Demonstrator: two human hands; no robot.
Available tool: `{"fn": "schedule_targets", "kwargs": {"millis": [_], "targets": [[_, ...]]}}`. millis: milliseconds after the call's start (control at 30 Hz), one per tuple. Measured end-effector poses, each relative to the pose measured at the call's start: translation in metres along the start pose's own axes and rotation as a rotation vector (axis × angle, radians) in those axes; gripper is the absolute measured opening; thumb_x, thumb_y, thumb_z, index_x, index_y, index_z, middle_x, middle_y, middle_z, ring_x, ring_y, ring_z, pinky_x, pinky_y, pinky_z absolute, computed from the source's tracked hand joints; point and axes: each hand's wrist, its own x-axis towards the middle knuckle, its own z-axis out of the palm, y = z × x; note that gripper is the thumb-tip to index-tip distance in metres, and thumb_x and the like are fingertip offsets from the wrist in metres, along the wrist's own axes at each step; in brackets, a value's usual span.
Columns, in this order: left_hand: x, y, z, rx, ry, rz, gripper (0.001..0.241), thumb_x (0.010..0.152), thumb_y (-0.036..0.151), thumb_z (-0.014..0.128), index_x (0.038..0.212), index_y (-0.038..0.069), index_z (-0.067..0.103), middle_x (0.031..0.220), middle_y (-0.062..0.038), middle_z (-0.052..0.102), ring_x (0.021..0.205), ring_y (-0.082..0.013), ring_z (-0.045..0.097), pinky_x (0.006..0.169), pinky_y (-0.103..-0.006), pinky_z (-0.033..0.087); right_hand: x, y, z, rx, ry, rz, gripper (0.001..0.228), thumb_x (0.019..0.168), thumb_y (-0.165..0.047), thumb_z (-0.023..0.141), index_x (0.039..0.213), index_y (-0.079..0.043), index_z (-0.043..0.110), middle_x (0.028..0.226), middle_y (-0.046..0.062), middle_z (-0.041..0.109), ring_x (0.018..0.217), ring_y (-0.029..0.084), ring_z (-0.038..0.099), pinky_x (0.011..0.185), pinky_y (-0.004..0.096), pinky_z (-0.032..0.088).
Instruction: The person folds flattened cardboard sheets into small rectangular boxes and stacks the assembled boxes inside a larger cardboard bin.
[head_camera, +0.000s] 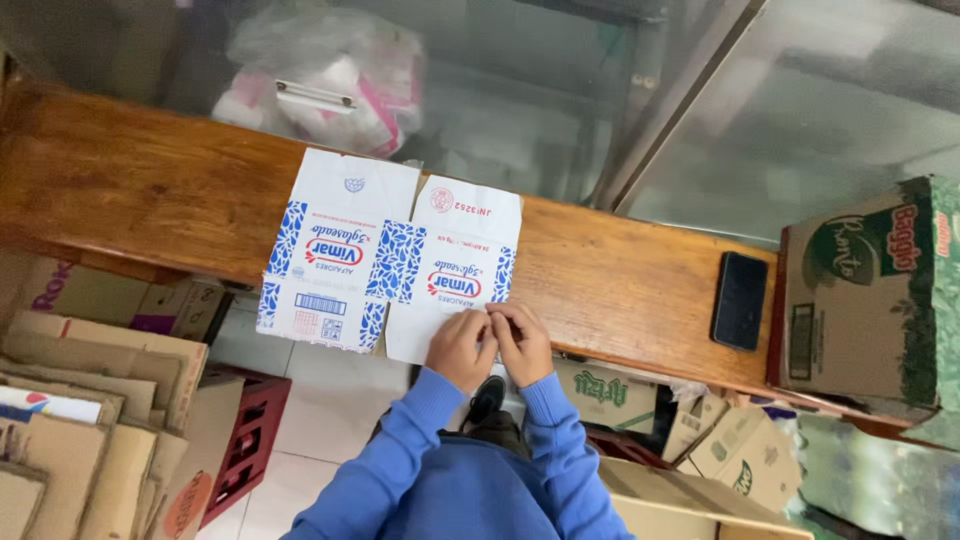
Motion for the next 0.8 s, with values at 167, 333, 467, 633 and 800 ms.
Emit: {"fn": "schedule_targets", "kwargs": {"millis": [167,333,467,633,800], "targets": [[-0.003,0.012,0.006,-0.030,-0.048,-0.010,0.005,0.111,0.023,0.074,0.113,0.023,0.069,0.087,-0.004,0.062,0.090,-0.0331,0.079,0.086,-0.0454,0.067,-0.008,0.007,-0.005,0.056,0.017,0.048,0.023,0.126,-0.015,0.079,0.135,-0.015,0.100,0.126,0.011,0.099,0.125,0.037,0.093,0.113,0.052,0.071],[-0.005,0.008,-0.013,-0.061,-0.148,-0.072,0.005,0.116,0.023,0.069,0.112,0.023,0.065,0.086,-0.002,0.058,0.089,-0.0321,0.076,0.085,-0.0468,0.067,-0.018,0.009,0.012,0.090,0.030,0.121,0.024,0.127,-0.019,0.079,0.136,-0.016,0.101,0.123,0.010,0.101,0.123,0.031,0.095,0.112,0.049,0.072],[-0.002,-0.007,-0.032,0.021,-0.083,-0.001,0.008,0.112,0.022,0.075,0.108,0.023,0.068,0.081,-0.002,0.059,0.084,-0.0312,0.076,0.081,-0.0454,0.068,-0.012,-0.003,0.030,0.080,-0.002,0.086,0.024,0.128,-0.017,0.078,0.135,-0.013,0.100,0.119,0.014,0.099,0.114,0.033,0.094,0.105,0.050,0.073],[0.013,-0.038,-0.092,-0.006,-0.112,-0.021,0.015,0.124,0.023,0.065,0.109,0.022,0.068,0.079,0.000,0.053,0.075,-0.0257,0.069,0.080,-0.0421,0.067,-0.006,-0.038,0.084,0.080,-0.023,0.096,0.024,0.128,-0.016,0.076,0.132,-0.011,0.099,0.116,0.015,0.099,0.105,0.031,0.094,0.098,0.049,0.074],[0.022,-0.119,-0.151,-0.047,-0.117,-0.038,0.044,0.136,0.045,0.059,0.098,0.023,0.063,0.079,-0.002,0.057,0.081,-0.0274,0.076,0.079,-0.0421,0.068,0.006,-0.072,0.174,0.180,0.002,0.128,0.027,0.129,-0.012,0.072,0.130,-0.007,0.098,0.102,0.015,0.093,0.093,0.023,0.089,0.090,0.047,0.077]]}}
